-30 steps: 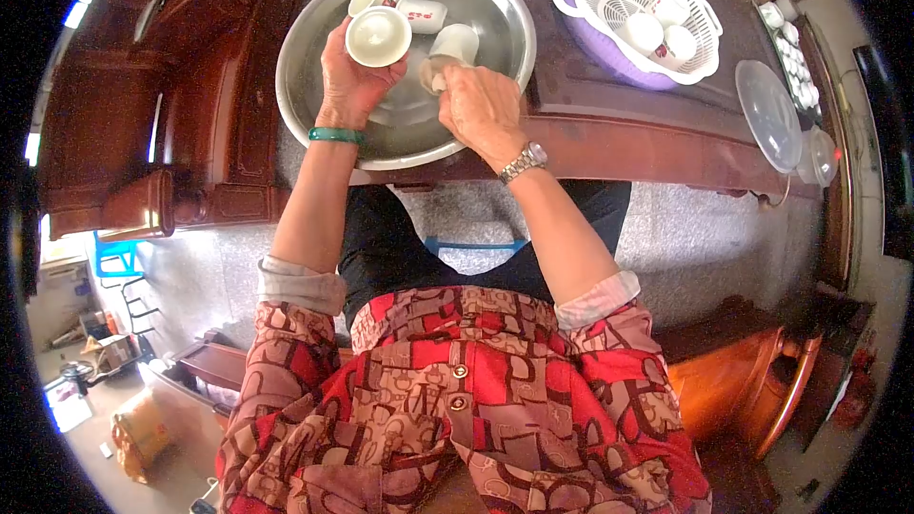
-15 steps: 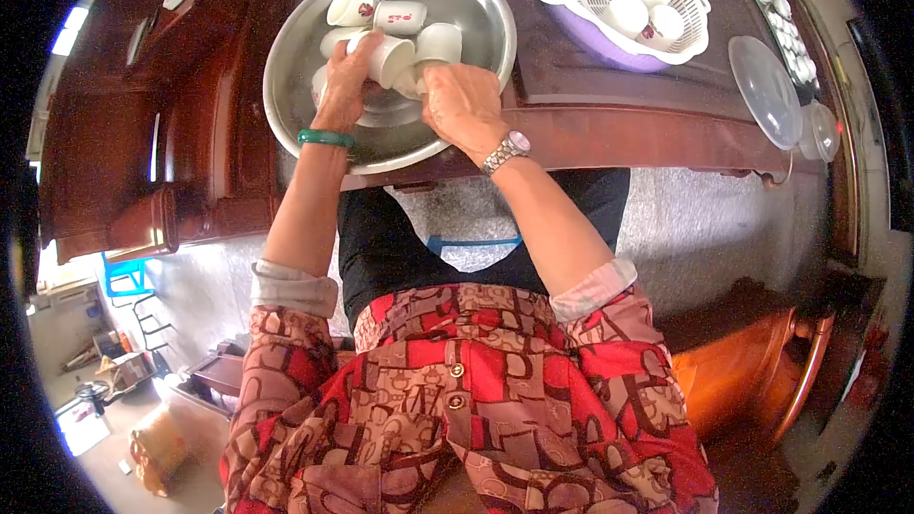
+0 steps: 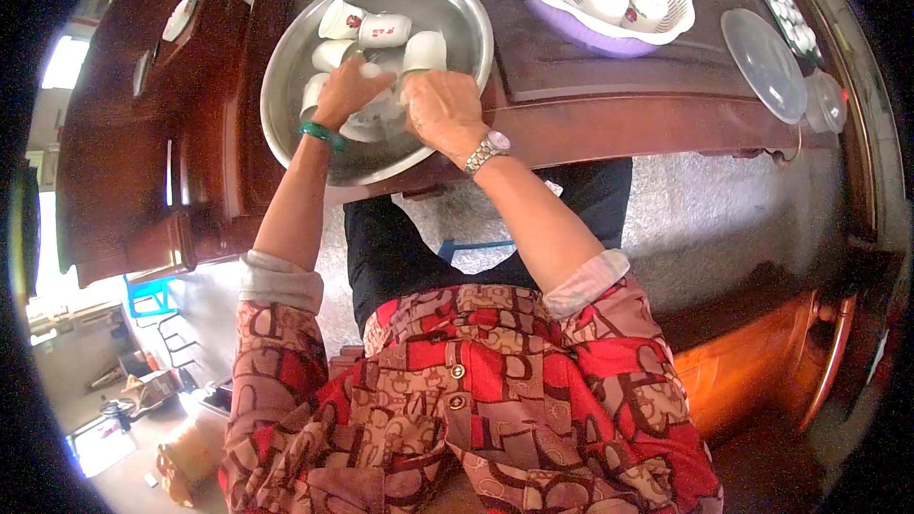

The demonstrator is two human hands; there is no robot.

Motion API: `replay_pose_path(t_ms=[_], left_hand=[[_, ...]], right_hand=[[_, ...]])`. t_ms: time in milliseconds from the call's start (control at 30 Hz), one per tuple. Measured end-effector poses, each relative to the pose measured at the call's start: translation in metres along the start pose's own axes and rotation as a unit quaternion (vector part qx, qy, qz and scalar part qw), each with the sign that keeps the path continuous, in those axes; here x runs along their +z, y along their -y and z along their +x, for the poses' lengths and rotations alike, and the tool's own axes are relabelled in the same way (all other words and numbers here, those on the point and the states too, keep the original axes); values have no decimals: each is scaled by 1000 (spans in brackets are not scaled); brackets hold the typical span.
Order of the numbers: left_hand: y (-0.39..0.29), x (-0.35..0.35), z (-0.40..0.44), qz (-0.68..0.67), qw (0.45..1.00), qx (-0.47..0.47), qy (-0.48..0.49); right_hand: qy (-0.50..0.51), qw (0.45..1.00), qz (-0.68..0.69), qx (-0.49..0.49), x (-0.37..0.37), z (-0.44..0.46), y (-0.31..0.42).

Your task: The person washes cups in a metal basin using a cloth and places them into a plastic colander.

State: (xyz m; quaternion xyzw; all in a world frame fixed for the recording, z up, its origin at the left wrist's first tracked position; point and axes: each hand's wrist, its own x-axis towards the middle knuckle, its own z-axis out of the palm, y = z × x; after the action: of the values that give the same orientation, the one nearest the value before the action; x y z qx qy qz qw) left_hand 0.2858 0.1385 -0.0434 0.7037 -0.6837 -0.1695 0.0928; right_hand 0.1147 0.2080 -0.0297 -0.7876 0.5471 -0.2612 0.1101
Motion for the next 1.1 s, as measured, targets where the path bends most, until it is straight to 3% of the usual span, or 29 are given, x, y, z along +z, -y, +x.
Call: replay_pose_path(t_ms=[200, 333, 367, 467, 533, 600, 867, 1100], left_hand=[[2, 3, 12, 74, 995, 25, 61], [-6, -20, -6, -77, 992, 55, -89], [0, -23, -4, -91, 985, 68, -126], [4, -46, -9, -140, 954, 133, -229], [-1, -63, -17, -193, 940, 121, -254], [0, -76, -19, -144, 926, 162, -310], [2, -95, -25, -93, 925, 148, -339], [1, -88, -27, -133, 924, 147, -326]], right_hand=[[8, 1000, 9, 2, 1, -1, -2], [-21, 999, 28, -1, 4, -1, -4], [13, 1000, 15, 8, -1, -1, -2], [-18, 999, 24, 12, 2, -1, -1], [-28, 999, 35, 7, 0, -4, 1], [-15, 999, 30, 2, -1, -4, 0], [-42, 999, 29, -10, 3, -4, -2], [-44, 998, 28, -22, 4, -6, -5]])
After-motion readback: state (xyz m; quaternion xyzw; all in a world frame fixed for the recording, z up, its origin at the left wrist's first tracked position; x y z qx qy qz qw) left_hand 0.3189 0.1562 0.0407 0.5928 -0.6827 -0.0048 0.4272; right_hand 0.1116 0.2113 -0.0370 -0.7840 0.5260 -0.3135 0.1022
